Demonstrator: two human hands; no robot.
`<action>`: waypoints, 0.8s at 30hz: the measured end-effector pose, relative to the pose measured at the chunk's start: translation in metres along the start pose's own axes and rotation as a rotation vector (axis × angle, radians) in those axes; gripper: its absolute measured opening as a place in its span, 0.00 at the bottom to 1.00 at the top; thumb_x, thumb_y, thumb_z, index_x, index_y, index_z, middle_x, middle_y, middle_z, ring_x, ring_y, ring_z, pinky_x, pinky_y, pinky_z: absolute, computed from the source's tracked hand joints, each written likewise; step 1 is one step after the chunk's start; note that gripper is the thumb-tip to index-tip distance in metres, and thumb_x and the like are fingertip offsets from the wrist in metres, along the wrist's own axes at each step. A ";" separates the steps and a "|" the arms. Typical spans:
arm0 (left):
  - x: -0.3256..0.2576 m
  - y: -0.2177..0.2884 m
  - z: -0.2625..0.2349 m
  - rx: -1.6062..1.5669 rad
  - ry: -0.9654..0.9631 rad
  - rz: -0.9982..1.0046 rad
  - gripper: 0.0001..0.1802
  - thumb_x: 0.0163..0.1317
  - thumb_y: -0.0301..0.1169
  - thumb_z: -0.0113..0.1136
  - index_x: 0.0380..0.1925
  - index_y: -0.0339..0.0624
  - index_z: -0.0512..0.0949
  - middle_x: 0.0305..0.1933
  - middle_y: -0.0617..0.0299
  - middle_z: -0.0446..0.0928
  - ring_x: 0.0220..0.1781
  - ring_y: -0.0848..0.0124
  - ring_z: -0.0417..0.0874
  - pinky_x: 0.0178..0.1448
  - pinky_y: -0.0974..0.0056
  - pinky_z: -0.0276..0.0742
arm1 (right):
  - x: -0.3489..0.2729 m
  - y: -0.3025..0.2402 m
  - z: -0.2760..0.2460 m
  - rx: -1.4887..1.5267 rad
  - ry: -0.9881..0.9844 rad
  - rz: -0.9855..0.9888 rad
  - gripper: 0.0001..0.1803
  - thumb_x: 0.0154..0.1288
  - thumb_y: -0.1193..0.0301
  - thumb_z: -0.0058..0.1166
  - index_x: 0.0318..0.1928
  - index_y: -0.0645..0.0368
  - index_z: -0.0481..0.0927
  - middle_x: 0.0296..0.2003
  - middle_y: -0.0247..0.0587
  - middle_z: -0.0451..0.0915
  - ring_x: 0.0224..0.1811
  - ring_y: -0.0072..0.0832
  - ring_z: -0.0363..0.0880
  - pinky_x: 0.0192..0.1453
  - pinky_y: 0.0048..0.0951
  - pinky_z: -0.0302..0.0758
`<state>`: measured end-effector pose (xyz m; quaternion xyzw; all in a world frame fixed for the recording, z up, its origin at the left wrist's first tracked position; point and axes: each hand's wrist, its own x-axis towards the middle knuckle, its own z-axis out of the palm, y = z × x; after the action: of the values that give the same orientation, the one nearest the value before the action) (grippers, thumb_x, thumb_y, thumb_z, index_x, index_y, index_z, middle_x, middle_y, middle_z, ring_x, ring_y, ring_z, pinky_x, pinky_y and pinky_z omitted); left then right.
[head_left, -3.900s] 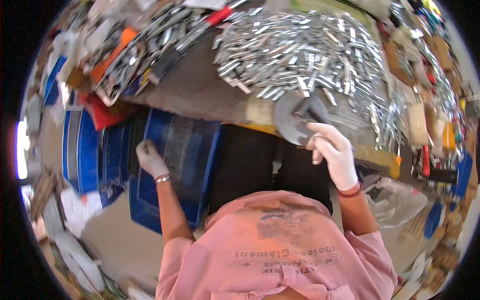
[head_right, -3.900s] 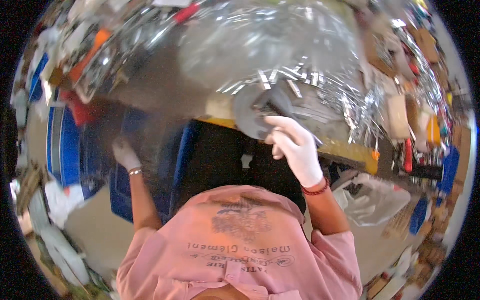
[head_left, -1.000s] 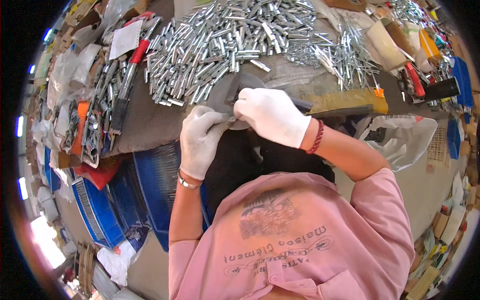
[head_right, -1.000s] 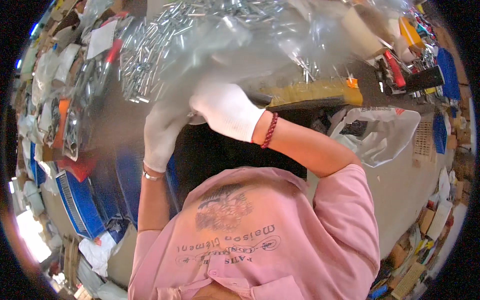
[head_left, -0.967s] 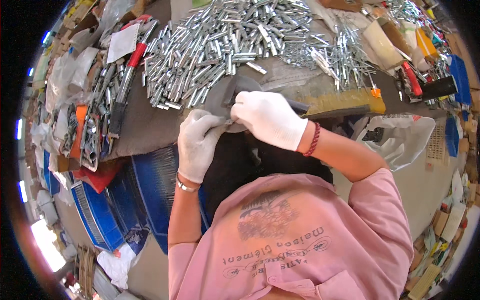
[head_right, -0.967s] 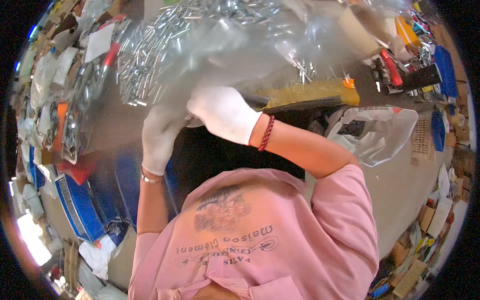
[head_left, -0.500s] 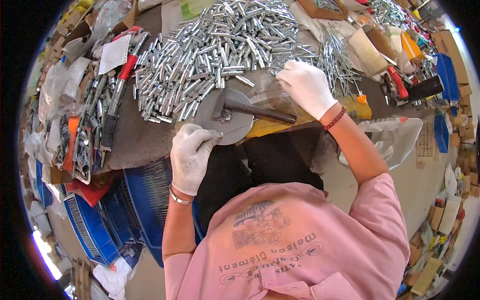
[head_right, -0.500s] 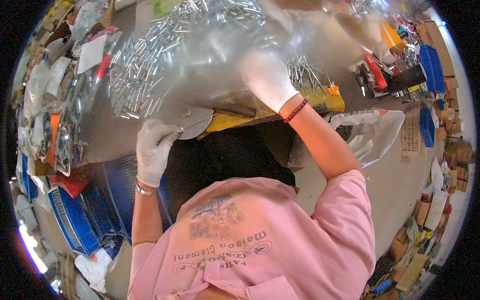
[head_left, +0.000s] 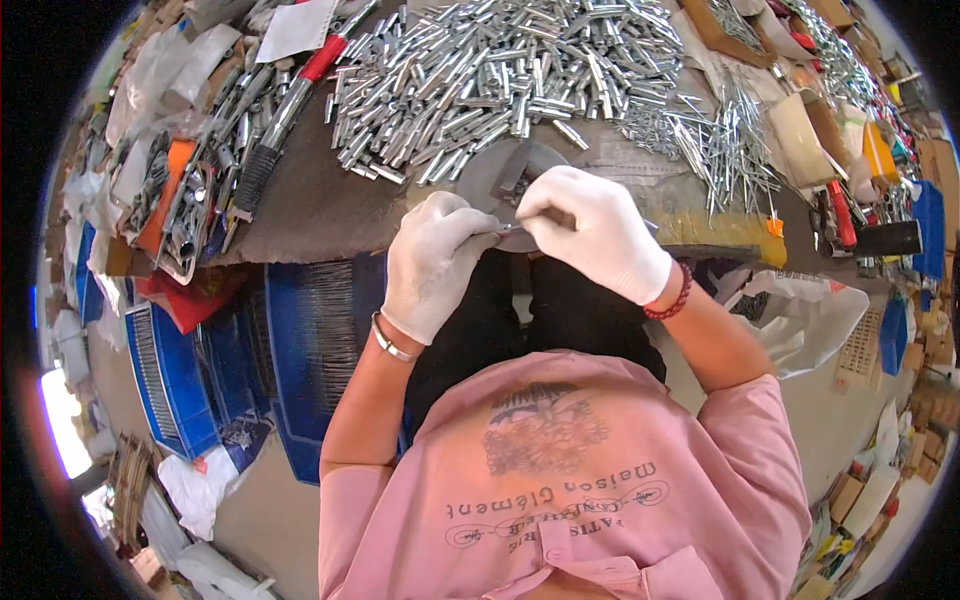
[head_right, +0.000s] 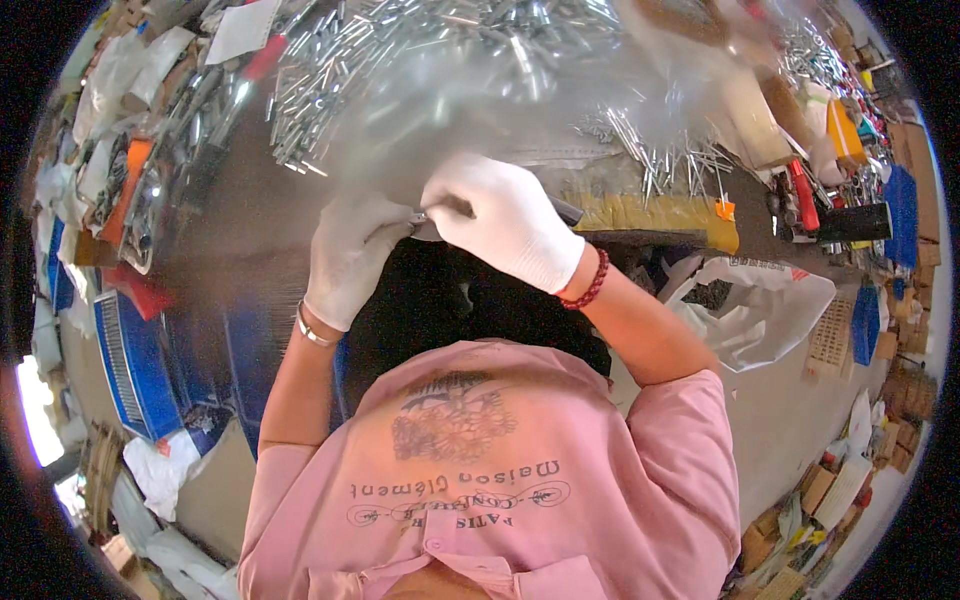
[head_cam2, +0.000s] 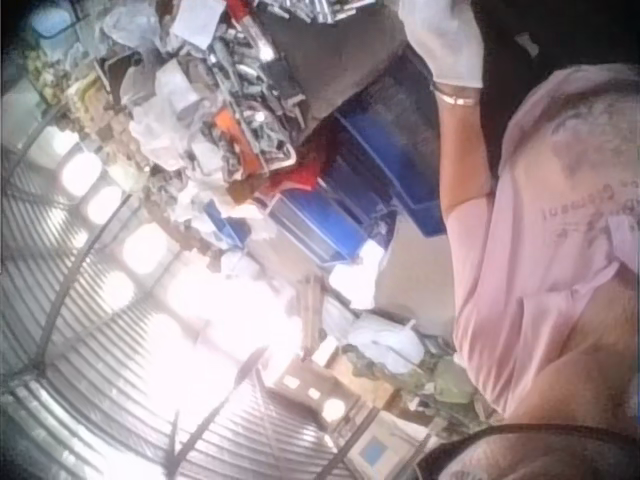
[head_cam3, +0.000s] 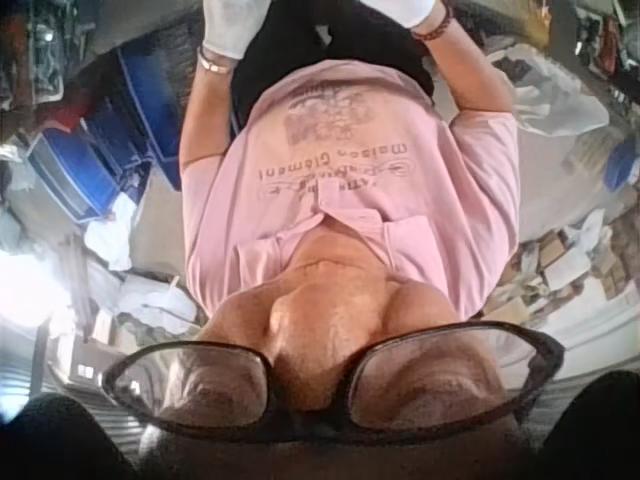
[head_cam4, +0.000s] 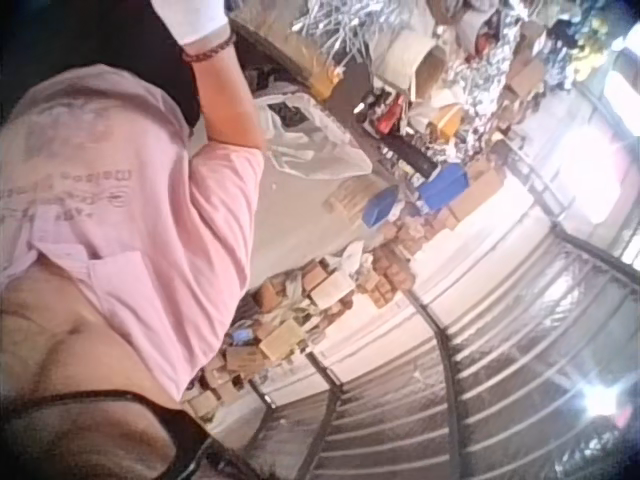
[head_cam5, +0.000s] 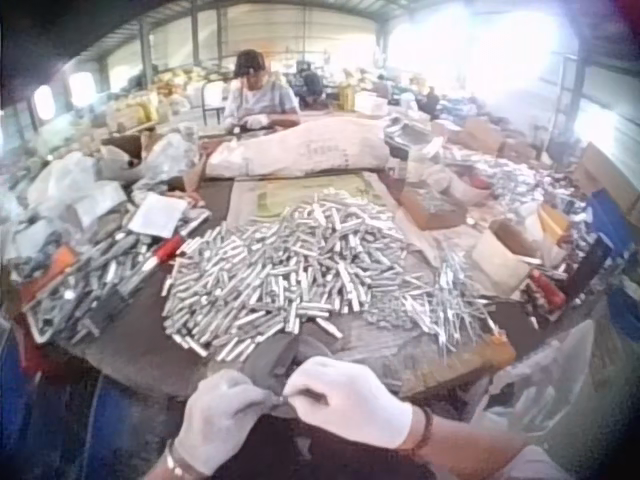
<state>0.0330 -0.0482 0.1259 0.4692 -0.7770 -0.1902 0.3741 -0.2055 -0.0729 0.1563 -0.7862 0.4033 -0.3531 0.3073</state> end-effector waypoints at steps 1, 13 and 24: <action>0.000 0.000 0.000 -0.011 -0.002 -0.020 0.08 0.57 0.24 0.79 0.36 0.46 0.90 0.38 0.56 0.83 0.43 0.51 0.87 0.49 0.51 0.82 | 0.002 -0.001 0.006 -0.048 0.008 -0.045 0.07 0.65 0.81 0.67 0.41 0.58 0.89 0.41 0.39 0.87 0.42 0.34 0.88 0.49 0.32 0.85; -0.004 -0.007 0.005 -0.058 -0.018 -0.076 0.08 0.57 0.24 0.79 0.36 0.46 0.90 0.38 0.56 0.83 0.44 0.50 0.87 0.49 0.50 0.83 | 0.004 -0.002 0.014 -0.338 -0.072 -0.159 0.07 0.64 0.74 0.70 0.42 0.51 0.90 0.44 0.36 0.85 0.47 0.40 0.88 0.52 0.41 0.85; -0.002 -0.006 0.004 -0.046 -0.023 -0.075 0.07 0.59 0.24 0.79 0.36 0.44 0.91 0.39 0.55 0.84 0.44 0.50 0.88 0.50 0.50 0.83 | -0.012 0.009 -0.031 -0.562 -0.040 0.122 0.20 0.67 0.74 0.68 0.59 0.54 0.88 0.47 0.46 0.85 0.51 0.49 0.85 0.59 0.48 0.82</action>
<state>0.0341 -0.0496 0.1183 0.4871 -0.7585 -0.2276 0.3684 -0.2391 -0.0727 0.1631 -0.8218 0.5256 -0.1929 0.1059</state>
